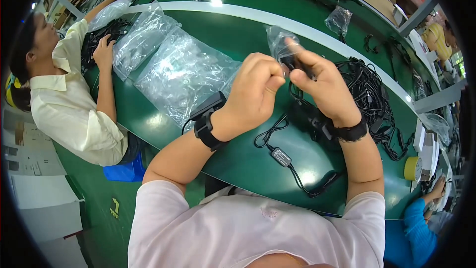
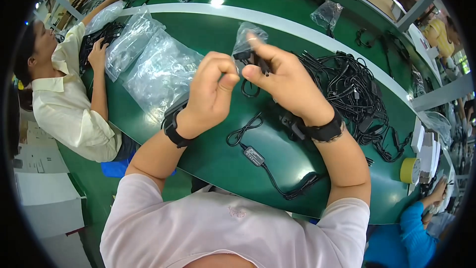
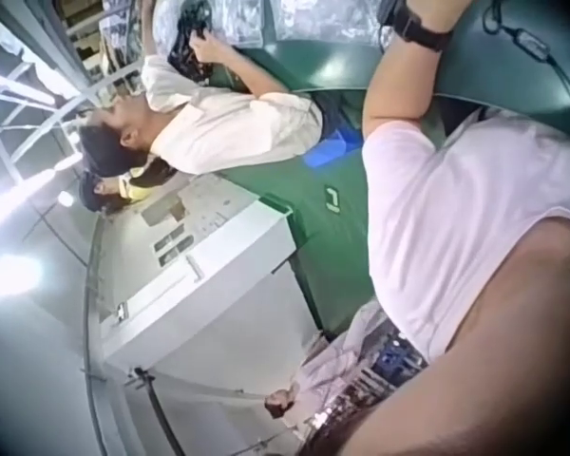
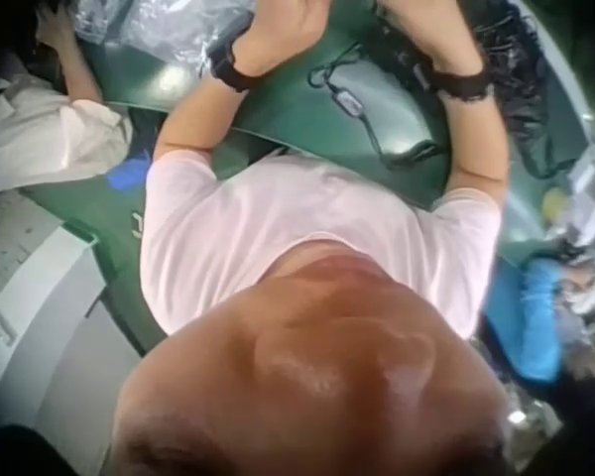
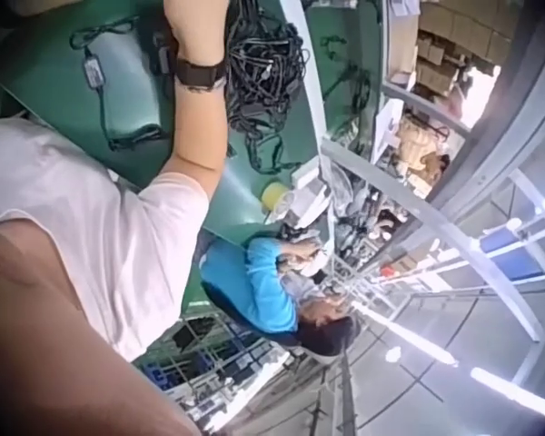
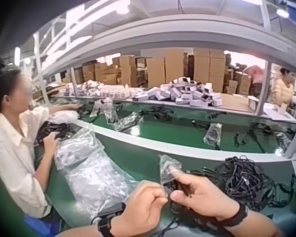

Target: The person packages power cables by hand, picking up a cable, folding it, and sliding it into a plastic bag. This process is repeated for additional cables and bags, which are then placed into a pile.

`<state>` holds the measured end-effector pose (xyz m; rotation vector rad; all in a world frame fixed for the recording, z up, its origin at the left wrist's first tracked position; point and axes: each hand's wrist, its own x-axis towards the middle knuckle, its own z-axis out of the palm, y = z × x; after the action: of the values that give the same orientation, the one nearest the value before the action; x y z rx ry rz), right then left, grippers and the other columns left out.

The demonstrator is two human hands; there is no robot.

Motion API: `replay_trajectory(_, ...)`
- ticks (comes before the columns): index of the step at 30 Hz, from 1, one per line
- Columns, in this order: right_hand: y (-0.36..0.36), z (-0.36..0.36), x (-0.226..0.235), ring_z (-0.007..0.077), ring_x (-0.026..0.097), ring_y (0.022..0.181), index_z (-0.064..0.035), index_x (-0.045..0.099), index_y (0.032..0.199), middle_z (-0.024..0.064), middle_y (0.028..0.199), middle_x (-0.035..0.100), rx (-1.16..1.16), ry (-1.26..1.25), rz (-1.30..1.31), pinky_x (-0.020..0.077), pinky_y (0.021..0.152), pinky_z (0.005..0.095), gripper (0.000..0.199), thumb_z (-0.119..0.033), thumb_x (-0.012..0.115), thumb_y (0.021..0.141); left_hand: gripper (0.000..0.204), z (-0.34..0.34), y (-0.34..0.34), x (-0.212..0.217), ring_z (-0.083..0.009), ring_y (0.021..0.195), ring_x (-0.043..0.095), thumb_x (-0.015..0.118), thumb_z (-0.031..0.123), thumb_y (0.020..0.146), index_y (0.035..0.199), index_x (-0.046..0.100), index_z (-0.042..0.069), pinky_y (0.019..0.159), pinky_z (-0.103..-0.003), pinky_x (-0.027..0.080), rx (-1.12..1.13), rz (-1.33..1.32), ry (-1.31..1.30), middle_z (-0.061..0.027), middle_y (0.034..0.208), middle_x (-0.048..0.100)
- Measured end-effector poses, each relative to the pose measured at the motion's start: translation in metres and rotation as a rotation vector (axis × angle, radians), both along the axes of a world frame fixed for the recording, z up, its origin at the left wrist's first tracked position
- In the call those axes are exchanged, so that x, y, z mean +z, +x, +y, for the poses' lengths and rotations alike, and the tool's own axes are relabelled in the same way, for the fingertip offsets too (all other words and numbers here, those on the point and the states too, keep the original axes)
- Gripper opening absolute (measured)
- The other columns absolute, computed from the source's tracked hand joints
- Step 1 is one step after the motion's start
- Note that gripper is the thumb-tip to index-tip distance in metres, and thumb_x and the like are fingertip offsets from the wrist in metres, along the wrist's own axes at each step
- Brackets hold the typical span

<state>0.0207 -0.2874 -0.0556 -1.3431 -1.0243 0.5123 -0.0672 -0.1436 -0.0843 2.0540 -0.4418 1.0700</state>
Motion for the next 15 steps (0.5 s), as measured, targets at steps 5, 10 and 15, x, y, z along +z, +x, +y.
replay_trajectory(5,-0.014,-0.006,0.002,0.0267,0.058,0.068,-0.0043,0.053,0.115,0.0172,0.086,0.059,-0.396,-0.170,-0.741,0.0467,0.061,0.0300,0.041,0.001,0.057,0.075,0.015,-0.013,0.001,-0.012,-0.0263,0.071,0.046,0.051,0.016,0.087,0.081,0.048,0.003,0.066,-0.034,0.039,-0.082,-0.118,0.135,-0.0107,0.080,0.050)
replay_trajectory(10,-0.008,-0.012,0.013,0.0333,0.059,0.092,-0.0011,0.050,0.118,0.0217,0.106,0.056,-0.352,-0.383,-0.681,0.0459,0.075,0.0300,0.038,-0.002,0.054,0.080,0.011,-0.015,0.006,-0.010,-0.0245,0.072,0.046,0.050,0.012,0.087,0.082,0.047,0.003,0.068,-0.032,0.039,-0.116,-0.100,0.149,-0.0106,0.081,0.049)
replay_trajectory(15,0.003,-0.031,0.031,0.0091,0.038,0.068,0.0037,0.044,0.122,0.0081,0.122,0.051,0.168,-0.157,-0.010,0.0370,0.066,0.0206,0.043,-0.011,0.054,0.083,0.009,-0.011,-0.002,0.000,-0.0244,0.074,0.047,0.049,0.010,0.086,0.084,0.047,0.002,0.068,-0.031,0.040,-0.136,0.070,-0.172,-0.0106,0.083,0.048)
